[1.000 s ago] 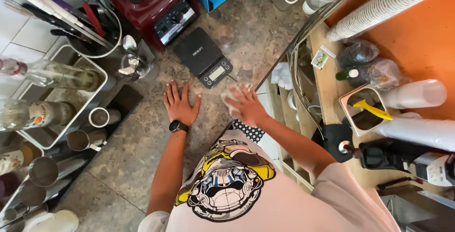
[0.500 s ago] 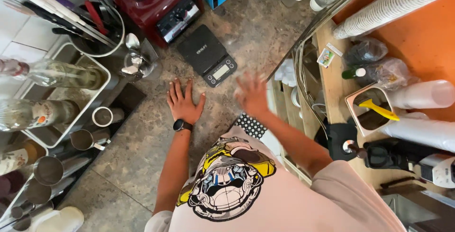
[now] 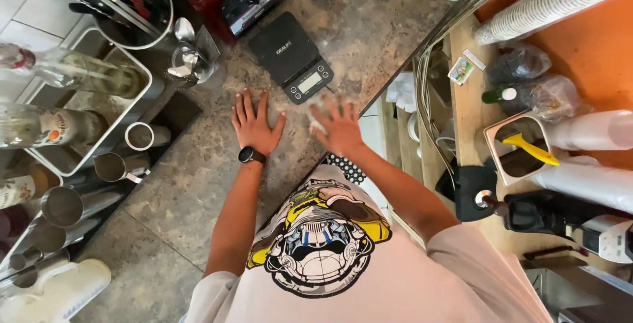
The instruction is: Wiping down the coffee shop counter, scale, and blender with a cloth.
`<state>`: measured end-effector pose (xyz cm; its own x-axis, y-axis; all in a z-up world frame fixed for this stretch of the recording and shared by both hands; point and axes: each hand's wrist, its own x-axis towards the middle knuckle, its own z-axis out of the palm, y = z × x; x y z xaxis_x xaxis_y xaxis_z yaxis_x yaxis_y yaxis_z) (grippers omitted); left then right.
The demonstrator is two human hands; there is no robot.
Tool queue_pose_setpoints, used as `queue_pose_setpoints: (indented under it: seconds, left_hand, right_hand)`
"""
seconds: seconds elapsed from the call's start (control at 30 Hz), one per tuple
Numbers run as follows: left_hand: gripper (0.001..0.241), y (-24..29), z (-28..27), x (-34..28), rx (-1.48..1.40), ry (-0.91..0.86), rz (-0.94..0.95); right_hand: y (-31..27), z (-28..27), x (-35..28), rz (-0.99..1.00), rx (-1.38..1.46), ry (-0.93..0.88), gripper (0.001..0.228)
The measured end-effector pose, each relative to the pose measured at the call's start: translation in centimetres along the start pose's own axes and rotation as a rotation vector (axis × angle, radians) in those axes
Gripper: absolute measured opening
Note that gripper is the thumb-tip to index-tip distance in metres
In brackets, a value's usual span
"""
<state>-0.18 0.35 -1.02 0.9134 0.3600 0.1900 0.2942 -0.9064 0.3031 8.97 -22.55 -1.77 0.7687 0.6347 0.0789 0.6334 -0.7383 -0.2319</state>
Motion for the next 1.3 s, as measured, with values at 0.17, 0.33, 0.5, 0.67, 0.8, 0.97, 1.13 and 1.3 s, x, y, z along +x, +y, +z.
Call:
queue_pose_setpoints:
  seconds: [0.17,0.33,0.5,0.67,0.8,0.97,1.13,1.3]
  left_hand:
    - [0.07,0.1,0.2,-0.2,-0.011,0.015,-0.019]
    - [0.072,-0.1,0.5,-0.3,0.012,0.03,-0.005]
    - [0.074,-0.6,0.9,-0.2,-0.004,0.022,0.001]
    - [0.073,-0.6,1.1,-0.3,0.016,0.037,-0.01]
    - [0.073,-0.7,1.0,-0.2,0.003,0.034,-0.002]
    - [0.072,-0.5,0.5,-0.2,-0.019,-0.037,-0.025]
    - [0.071,-0.2,0.1,-0.3,-0.044,-0.033,-0.021]
    - [0.075,-0.5,0.4,-0.2,-0.017,-0.03,0.005]
  right_hand:
    - [0.3,0.0,0.6,0.082,0.138,-0.021,0.074]
    - [-0.9,-0.3,0.2,0.026,0.201,0.045,0.081]
    - [0.2,-0.2,0.3,0.048,0.105,0.017,0.083]
    - [-1.4,-0.5,-0.8,0.054,0.089,-0.058,0.077]
    - [0.9,-2.1,0.1,0.083,0.05,-0.184,0.074]
    - [10.9,-0.8,3.1,0.337,-0.117,0.163,0.077]
    - [10.9,-2.1,4.4,0.097,-0.099,0.247,0.079]
    - [8.6,-2.0,2.5,0.011,-0.064,0.081,0.088]
